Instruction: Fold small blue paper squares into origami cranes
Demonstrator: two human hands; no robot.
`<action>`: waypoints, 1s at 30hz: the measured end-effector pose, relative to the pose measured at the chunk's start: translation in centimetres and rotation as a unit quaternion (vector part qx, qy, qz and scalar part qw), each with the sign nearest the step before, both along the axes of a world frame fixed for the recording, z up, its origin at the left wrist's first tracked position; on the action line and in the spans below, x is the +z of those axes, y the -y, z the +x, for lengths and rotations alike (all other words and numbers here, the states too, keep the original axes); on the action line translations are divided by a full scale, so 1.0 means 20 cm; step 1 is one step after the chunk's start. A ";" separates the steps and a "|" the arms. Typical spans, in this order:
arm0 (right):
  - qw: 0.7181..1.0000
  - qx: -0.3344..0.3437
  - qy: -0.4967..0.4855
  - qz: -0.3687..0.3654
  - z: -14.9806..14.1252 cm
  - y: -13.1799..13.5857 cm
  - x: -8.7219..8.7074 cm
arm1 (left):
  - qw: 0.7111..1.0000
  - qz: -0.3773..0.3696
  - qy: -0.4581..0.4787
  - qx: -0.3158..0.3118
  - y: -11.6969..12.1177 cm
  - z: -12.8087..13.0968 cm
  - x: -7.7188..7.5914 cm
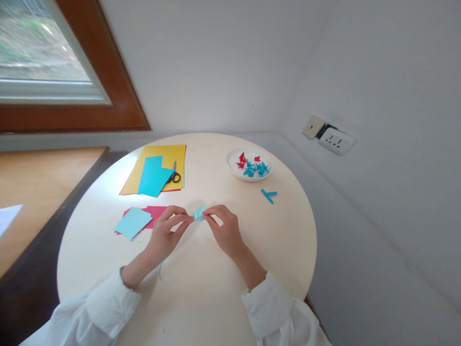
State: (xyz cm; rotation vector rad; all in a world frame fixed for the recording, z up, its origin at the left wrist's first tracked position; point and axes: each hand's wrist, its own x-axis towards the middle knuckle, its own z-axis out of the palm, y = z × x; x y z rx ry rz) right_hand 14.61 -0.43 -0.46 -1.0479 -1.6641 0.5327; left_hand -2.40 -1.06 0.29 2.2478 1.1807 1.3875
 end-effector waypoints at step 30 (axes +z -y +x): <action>1.000 0.008 0.003 -0.003 -0.02 0.01 0.00 | 0.997 0.031 -0.054 0.043 0.01 0.01 0.00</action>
